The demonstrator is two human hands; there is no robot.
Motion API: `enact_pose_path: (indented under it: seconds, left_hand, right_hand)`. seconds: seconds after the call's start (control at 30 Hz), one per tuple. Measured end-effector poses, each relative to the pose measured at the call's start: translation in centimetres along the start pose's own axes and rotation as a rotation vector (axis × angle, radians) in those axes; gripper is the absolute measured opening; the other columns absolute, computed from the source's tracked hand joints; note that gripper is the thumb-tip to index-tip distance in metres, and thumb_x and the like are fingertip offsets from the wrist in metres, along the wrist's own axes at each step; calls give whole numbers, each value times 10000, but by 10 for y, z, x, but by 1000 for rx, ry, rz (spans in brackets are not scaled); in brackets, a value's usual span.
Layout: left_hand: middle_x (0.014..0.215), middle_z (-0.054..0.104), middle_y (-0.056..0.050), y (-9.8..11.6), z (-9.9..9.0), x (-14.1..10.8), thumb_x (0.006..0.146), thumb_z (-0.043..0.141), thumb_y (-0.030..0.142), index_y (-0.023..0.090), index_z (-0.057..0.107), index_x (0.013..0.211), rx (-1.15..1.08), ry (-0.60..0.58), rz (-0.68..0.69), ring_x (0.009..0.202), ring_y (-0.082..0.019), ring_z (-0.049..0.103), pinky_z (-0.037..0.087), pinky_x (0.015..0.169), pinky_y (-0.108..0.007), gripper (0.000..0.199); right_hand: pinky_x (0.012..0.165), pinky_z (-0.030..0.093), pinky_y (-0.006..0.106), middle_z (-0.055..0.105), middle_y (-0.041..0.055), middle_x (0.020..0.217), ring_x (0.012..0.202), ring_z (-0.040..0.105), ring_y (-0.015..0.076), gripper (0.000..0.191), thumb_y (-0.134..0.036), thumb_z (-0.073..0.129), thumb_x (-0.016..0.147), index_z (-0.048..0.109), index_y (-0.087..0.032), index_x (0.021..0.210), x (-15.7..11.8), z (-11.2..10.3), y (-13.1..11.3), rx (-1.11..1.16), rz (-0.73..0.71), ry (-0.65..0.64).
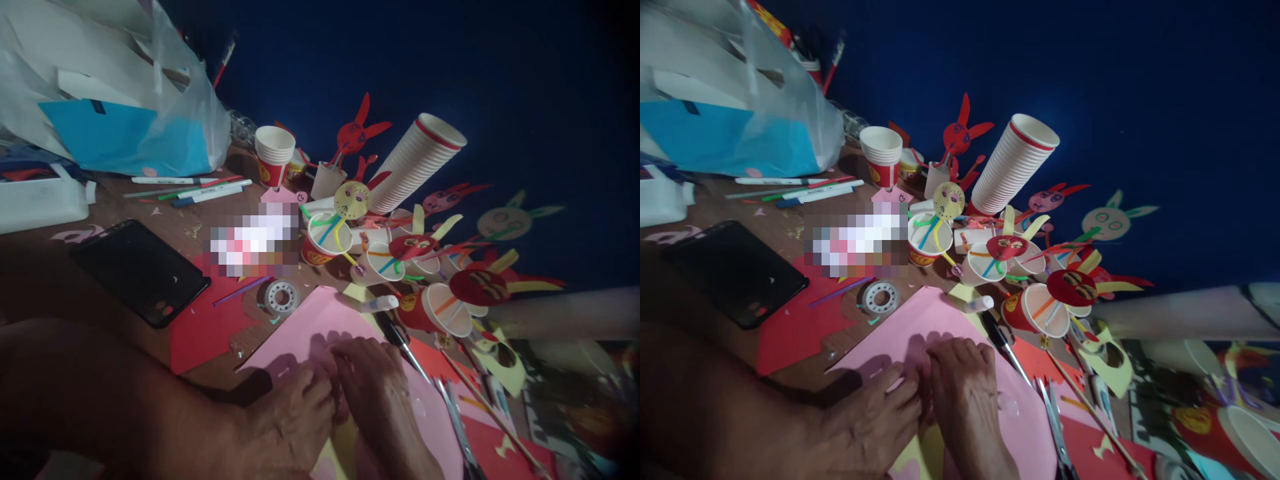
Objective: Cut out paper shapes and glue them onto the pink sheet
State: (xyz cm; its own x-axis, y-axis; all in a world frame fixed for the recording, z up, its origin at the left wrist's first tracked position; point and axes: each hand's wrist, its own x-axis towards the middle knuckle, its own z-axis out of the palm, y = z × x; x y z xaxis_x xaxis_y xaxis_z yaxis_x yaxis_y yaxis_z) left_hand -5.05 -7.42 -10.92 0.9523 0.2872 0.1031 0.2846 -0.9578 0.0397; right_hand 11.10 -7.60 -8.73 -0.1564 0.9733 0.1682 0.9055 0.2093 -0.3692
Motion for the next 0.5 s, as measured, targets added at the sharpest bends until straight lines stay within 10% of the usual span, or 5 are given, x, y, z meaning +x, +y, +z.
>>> enact_pose_path:
  seconds: [0.5]
  left_hand:
    - [909,586,-118,-1,-3,-2,824,380,590,112,609,1045,1,2,9,906,-280,443,278,821,-440,574]
  right_hand:
    - [693,267,329,683,14,777,710,568,198,191,-164,457,868,635,-232,850,-1,-2,0,-112,-27,-15]
